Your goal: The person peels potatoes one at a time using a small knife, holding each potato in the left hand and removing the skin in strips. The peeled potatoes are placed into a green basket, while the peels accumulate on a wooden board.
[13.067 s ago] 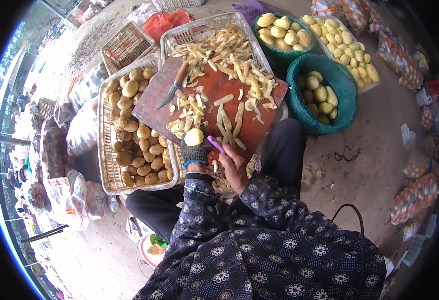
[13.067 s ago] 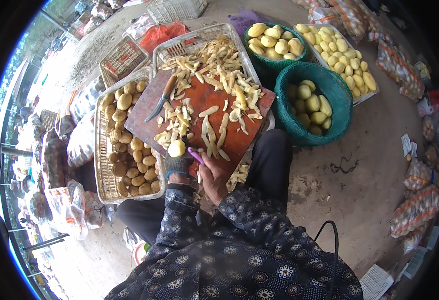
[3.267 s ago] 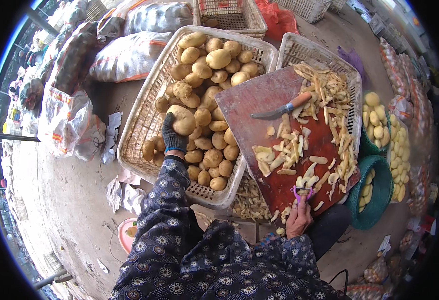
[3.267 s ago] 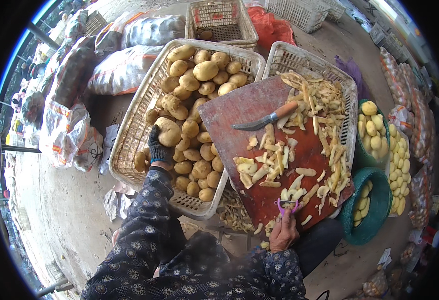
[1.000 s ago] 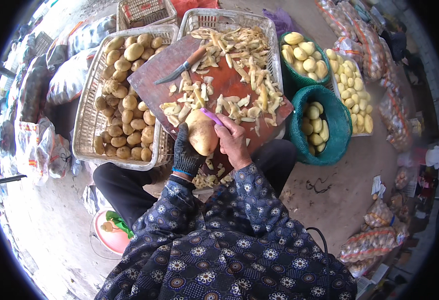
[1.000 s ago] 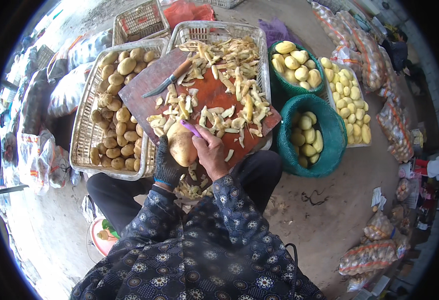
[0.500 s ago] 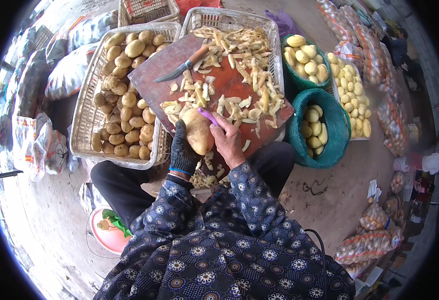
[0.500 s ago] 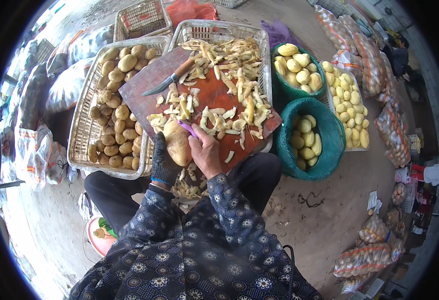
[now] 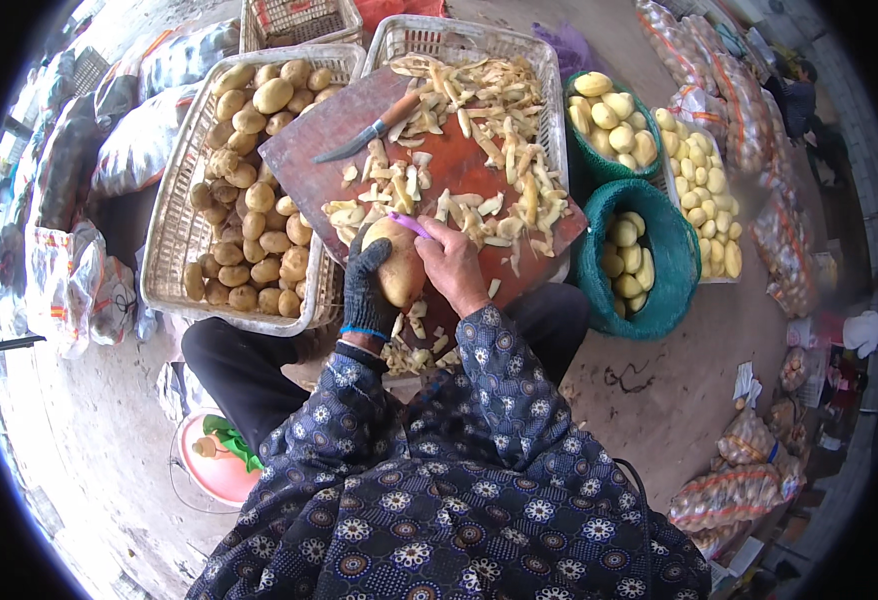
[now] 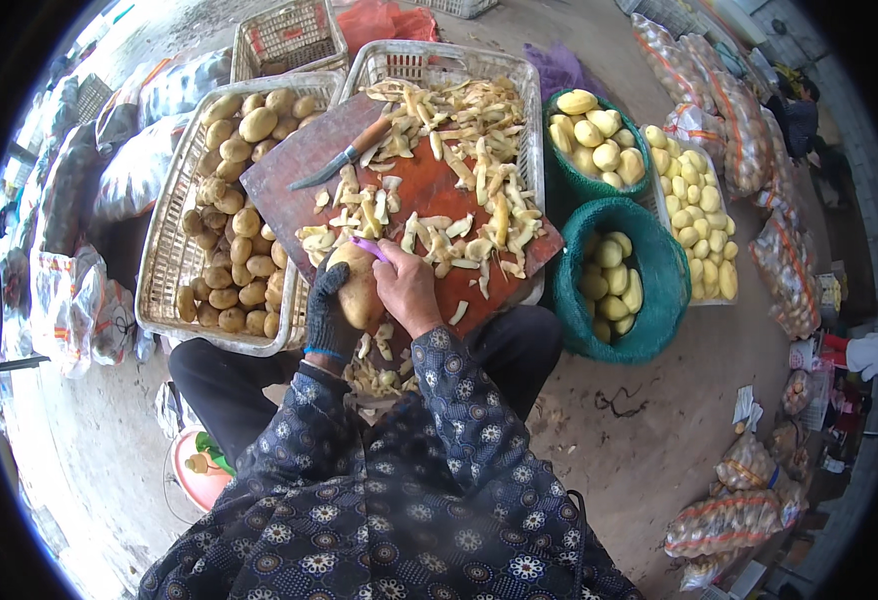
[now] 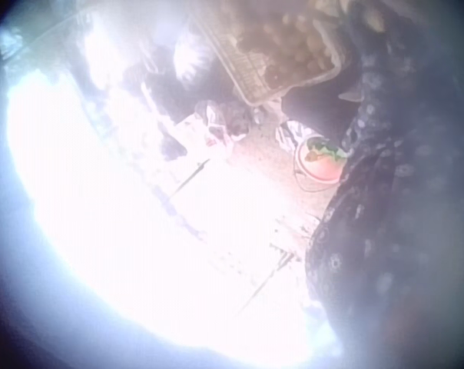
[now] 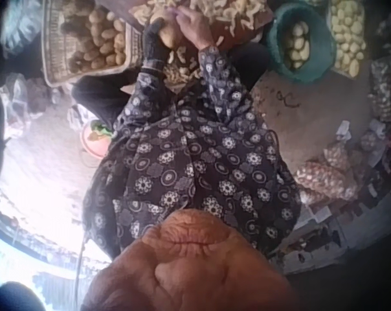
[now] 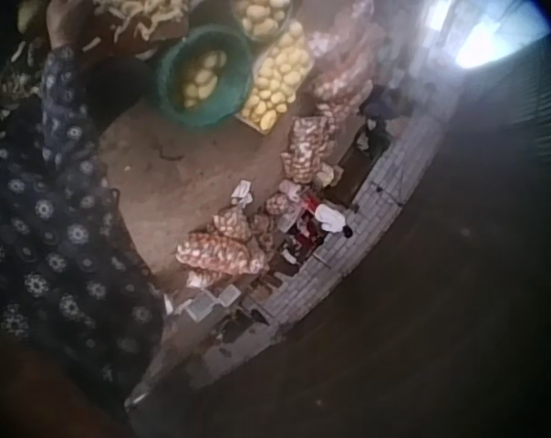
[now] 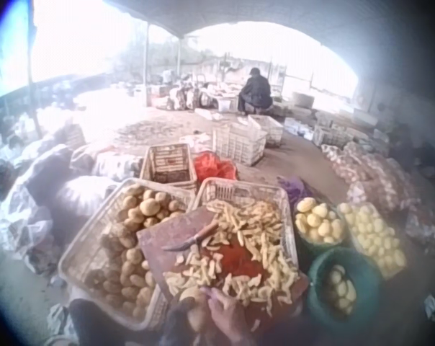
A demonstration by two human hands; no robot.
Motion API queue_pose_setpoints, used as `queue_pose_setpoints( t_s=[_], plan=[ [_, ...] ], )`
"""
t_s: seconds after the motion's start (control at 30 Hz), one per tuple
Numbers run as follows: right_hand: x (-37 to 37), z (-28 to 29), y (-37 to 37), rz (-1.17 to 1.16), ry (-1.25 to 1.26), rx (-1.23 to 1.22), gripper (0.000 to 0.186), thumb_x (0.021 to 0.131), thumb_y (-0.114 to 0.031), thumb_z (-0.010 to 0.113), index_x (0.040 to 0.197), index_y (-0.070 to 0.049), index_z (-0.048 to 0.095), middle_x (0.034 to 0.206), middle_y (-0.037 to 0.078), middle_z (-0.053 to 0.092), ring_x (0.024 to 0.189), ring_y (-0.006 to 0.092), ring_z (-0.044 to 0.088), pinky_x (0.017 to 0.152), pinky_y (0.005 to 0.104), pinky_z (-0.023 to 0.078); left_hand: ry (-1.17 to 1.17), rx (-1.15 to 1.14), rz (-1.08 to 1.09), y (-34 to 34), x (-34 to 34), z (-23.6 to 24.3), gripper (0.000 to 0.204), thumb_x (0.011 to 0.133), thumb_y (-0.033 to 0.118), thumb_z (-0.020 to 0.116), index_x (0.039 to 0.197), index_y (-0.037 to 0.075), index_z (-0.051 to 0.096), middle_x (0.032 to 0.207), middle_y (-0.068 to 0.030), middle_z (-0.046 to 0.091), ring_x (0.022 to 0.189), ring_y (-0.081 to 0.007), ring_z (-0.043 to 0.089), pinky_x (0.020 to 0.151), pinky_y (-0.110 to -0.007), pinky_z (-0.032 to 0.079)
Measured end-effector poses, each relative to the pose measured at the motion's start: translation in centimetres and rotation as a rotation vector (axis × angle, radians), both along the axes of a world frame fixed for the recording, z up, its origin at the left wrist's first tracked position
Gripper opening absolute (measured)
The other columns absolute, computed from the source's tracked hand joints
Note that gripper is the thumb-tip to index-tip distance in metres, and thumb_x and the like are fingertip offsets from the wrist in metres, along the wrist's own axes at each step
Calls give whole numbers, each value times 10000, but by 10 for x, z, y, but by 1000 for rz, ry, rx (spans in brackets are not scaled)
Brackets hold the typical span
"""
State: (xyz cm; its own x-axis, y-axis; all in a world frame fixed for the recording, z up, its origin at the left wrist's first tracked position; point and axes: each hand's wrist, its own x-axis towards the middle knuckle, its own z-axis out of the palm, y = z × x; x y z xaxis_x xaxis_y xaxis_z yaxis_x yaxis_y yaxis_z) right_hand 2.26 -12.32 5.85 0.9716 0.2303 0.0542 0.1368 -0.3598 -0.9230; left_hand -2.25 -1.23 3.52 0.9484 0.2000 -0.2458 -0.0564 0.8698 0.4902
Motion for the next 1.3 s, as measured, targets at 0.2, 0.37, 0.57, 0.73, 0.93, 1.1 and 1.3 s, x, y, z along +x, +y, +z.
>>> queue_pose_setpoints(
  t_s=[0.2, 0.37, 0.57, 0.73, 0.93, 1.1, 1.3],
  plan=[
    [-30, 1, -4, -107, -77, 41, 340, 824, -115, 526, 1109, 66, 563, 997, 279, 601, 953, 361, 604, 823, 350, 480, 91, -106, 33, -2, 10, -24, 353, 783, 139, 573, 1107, 10, 520, 1009, -103, 591, 925, -234, 576, 837, -344, 469],
    [-77, -9, -7, -199, -199, 33, 378, 847, -67, 535, 1205, 54, 509, 1061, 237, 611, 916, 254, 635, 791, 302, 484, 125, -103, 35, -2, 16, -45, 355, 791, 209, 603, 1071, 7, 524, 973, -139, 610, 875, -300, 598, 821, -429, 492],
    [-120, -4, -15, -215, -61, 71, 411, 846, -39, 509, 1253, 14, 487, 1081, 241, 603, 936, 264, 630, 778, 312, 487, 181, -118, 115, -13, 16, -28, 257, 772, 179, 634, 977, 38, 571, 889, -47, 587, 840, -204, 565, 782, -352, 477],
    [-132, -15, -16, -218, -109, 119, 410, 846, -43, 507, 1251, 18, 486, 1105, 234, 597, 970, 280, 619, 809, 311, 477, 186, -106, 118, -20, 8, -13, 342, 769, 219, 649, 1045, 43, 550, 959, -74, 585, 860, -234, 577, 797, -380, 489],
    [-136, -11, -11, -254, -109, 153, 404, 851, -48, 508, 1249, 23, 486, 1100, 222, 602, 962, 267, 620, 814, 308, 474, 204, -118, 133, -21, 6, -18, 359, 772, 221, 646, 1065, 38, 548, 957, -76, 591, 862, -238, 580, 792, -383, 491],
    [-141, 2, -23, -180, -5, -13, 385, 865, -68, 514, 1238, 27, 494, 1072, 203, 616, 945, 240, 621, 797, 300, 474, 177, -38, 121, -20, 1, -13, 369, 774, 241, 638, 1061, 29, 546, 964, -95, 582, 865, -256, 578, 787, -394, 493],
    [-146, 6, -46, -182, -80, 188, 400, 846, -15, 495, 1246, -14, 510, 960, 196, 637, 813, 203, 634, 701, 275, 476, 92, -49, 60, 14, 6, -18, 469, 799, 336, 612, 1135, 21, 521, 1071, -136, 585, 982, -280, 571, 850, -421, 478]
  ],
)
